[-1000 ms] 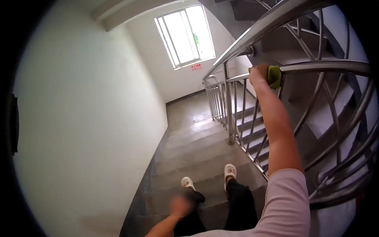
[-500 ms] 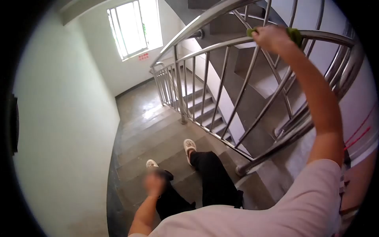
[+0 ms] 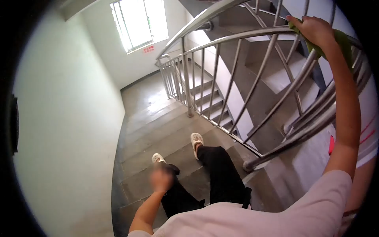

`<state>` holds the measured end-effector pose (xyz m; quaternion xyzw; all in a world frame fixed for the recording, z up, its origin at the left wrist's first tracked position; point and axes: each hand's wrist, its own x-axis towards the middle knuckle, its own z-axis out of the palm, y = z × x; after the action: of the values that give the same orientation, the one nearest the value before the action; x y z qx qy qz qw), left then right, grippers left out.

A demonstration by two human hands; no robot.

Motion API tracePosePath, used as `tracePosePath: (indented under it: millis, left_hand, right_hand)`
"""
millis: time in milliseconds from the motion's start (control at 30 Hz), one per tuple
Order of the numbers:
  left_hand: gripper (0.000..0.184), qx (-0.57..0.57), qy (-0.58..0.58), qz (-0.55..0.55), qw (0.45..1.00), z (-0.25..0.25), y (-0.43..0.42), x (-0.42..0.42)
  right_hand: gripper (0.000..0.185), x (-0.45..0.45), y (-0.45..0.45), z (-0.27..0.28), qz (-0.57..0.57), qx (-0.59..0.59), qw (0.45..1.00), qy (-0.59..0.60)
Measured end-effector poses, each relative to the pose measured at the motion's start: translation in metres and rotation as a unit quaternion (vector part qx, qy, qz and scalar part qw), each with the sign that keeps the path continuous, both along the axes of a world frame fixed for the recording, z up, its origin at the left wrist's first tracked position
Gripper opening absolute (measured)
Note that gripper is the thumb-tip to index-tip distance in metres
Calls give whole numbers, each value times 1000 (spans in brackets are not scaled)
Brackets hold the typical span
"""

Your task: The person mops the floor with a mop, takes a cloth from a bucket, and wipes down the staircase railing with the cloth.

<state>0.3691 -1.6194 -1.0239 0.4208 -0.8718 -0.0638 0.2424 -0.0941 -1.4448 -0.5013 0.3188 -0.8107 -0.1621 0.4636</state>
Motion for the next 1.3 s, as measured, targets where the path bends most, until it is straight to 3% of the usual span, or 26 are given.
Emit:
tracePosePath:
  millis: [100, 200, 333, 400, 467, 600, 833, 1067, 1300]
  left_hand:
    - [17, 6, 2, -13, 1000, -12, -4, 1]
    - [19, 97, -61, 21, 993, -16, -2, 3]
    - [23, 84, -72, 83, 990, -14, 7, 1]
    - [25, 183, -102, 96, 973, -12, 7, 0]
    - [25, 174, -105, 95, 974, -8, 8, -1]
    - [24, 153, -108, 83, 979, -14, 6, 0]
    - [25, 166, -120, 113, 972, -12, 3, -8]
    - [30, 176, -139, 139, 965, -8, 4, -11]
    - [30, 178, -133, 137, 965, -11, 2, -9]
  right_hand:
    - [80, 21, -49, -12, -96, 2, 981, -168]
    - [79, 15, -86, -41, -50, 23, 985, -165]
    - [70, 12, -129, -67, -28, 49, 976, -208]
    - [69, -1, -148, -83, -16, 49, 971, -233]
    - [67, -31, -172, -106, 62, 23, 965, -254]
    - [64, -47, -209, -127, 55, 36, 947, -315]
    - [58, -30, -237, -140, -21, 58, 966, -251]
    - [52, -27, -220, -143, 38, 24, 986, -159]
    - [60, 2, -152, -91, -11, 60, 968, -244]
